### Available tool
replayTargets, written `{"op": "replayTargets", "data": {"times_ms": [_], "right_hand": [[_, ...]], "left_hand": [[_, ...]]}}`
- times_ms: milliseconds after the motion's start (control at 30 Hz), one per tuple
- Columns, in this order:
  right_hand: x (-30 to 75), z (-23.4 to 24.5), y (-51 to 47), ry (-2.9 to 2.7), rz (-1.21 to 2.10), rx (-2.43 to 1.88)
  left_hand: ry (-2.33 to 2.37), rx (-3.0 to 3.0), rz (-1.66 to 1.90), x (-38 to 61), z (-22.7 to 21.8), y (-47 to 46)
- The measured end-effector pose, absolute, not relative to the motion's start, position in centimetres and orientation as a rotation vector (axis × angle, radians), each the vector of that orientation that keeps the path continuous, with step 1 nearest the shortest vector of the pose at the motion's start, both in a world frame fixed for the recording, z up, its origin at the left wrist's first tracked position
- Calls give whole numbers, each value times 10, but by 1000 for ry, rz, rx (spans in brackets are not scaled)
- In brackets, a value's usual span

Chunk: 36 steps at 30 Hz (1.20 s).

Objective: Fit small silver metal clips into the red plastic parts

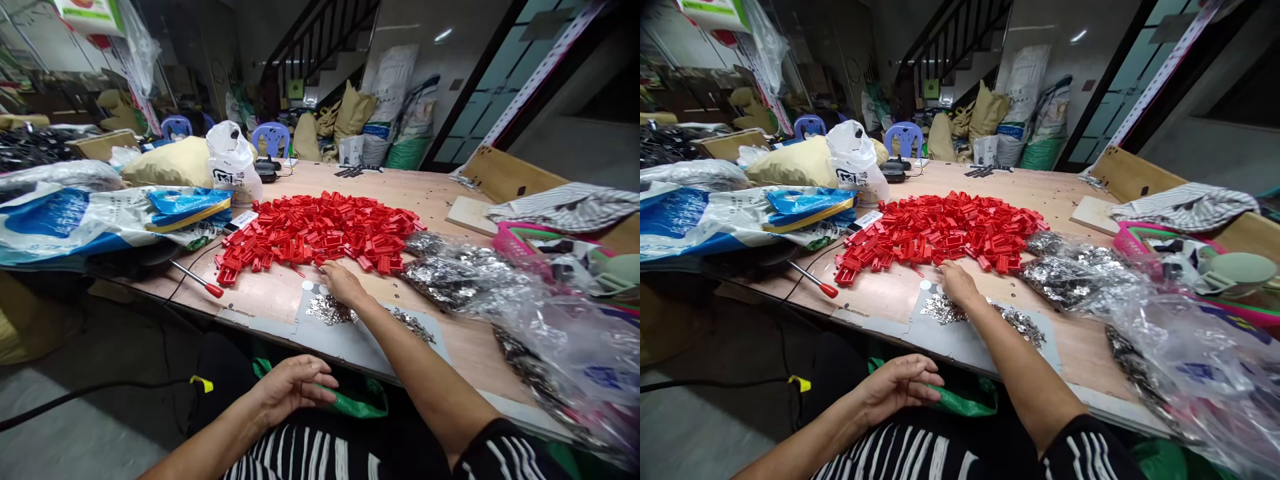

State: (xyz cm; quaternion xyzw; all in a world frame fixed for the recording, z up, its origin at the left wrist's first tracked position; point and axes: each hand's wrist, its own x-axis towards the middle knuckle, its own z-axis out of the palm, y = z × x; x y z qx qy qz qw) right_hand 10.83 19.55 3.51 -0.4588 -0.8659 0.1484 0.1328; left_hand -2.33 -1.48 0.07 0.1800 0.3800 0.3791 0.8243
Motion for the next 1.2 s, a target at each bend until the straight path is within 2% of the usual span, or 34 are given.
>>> {"op": "replayTargets", "data": {"times_ms": [133, 267, 433, 533, 600, 767, 833, 1033, 1200], "right_hand": [[121, 50, 146, -2480, 544, -1168], [139, 66, 89, -2329, 968, -876], [158, 78, 49, -2250, 1392, -773], [175, 77, 53, -2193, 1521, -795], [192, 70, 65, -2175, 1354, -986], [234, 46, 100, -2146, 349, -1744], [241, 40, 108, -2204, 184, -1858], [229, 36, 113, -2364, 96, -1870], [229, 39, 105, -2402, 291, -1721]], "left_hand": [[769, 432, 989, -32, 22, -4], [883, 508, 1209, -33, 35, 7], [859, 592, 1093, -19, 34, 8], [842, 587, 1059, -10, 29, 6], [859, 584, 1071, -8, 26, 5], [941, 591, 1093, -12, 21, 3], [957, 605, 1101, -13, 20, 2], [968, 631, 1084, -12, 18, -1], [994, 623, 1097, -15, 14, -1]]}}
